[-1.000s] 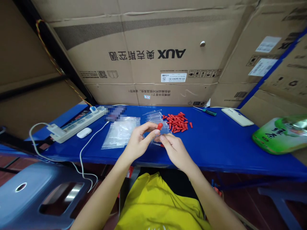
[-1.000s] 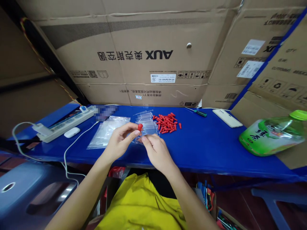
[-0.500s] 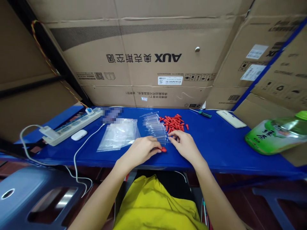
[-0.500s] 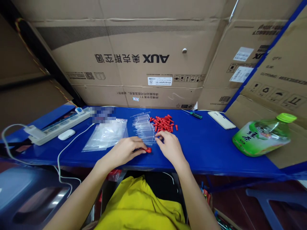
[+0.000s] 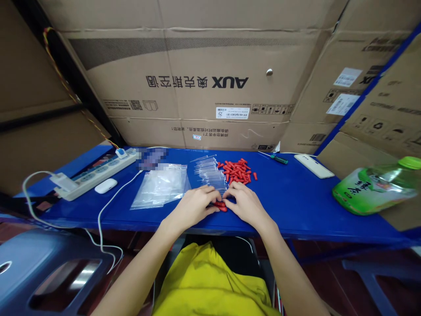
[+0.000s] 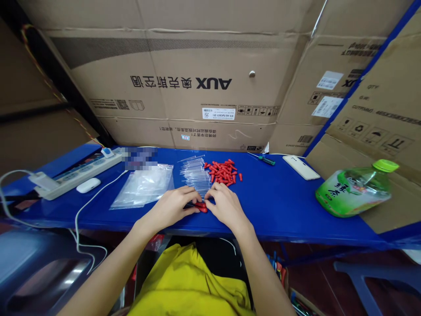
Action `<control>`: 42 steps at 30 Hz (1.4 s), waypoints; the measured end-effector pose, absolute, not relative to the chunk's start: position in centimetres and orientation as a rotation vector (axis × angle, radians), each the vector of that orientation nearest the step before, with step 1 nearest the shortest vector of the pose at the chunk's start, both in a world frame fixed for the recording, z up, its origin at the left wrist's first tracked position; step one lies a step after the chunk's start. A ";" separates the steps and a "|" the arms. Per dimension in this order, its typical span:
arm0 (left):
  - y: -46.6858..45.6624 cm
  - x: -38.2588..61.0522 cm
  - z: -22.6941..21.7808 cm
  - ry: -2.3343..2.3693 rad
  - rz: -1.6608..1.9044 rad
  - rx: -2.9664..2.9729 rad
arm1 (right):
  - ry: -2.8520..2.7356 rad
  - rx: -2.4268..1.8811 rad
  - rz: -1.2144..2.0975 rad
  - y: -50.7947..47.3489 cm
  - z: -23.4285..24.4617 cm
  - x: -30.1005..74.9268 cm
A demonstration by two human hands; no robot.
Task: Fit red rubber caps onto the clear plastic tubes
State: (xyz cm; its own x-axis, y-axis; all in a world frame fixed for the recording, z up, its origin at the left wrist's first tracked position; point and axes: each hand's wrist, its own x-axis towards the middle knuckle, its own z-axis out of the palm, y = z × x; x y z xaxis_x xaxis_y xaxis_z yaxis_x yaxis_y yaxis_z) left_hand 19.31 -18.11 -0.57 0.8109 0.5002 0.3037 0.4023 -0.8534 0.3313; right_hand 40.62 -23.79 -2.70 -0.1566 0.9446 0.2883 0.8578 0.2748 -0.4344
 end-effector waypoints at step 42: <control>-18.9 21.7 -3.3 1.032 1.193 2.721 | -1.786 -1.741 -0.167 -22.4 -5.4 44.8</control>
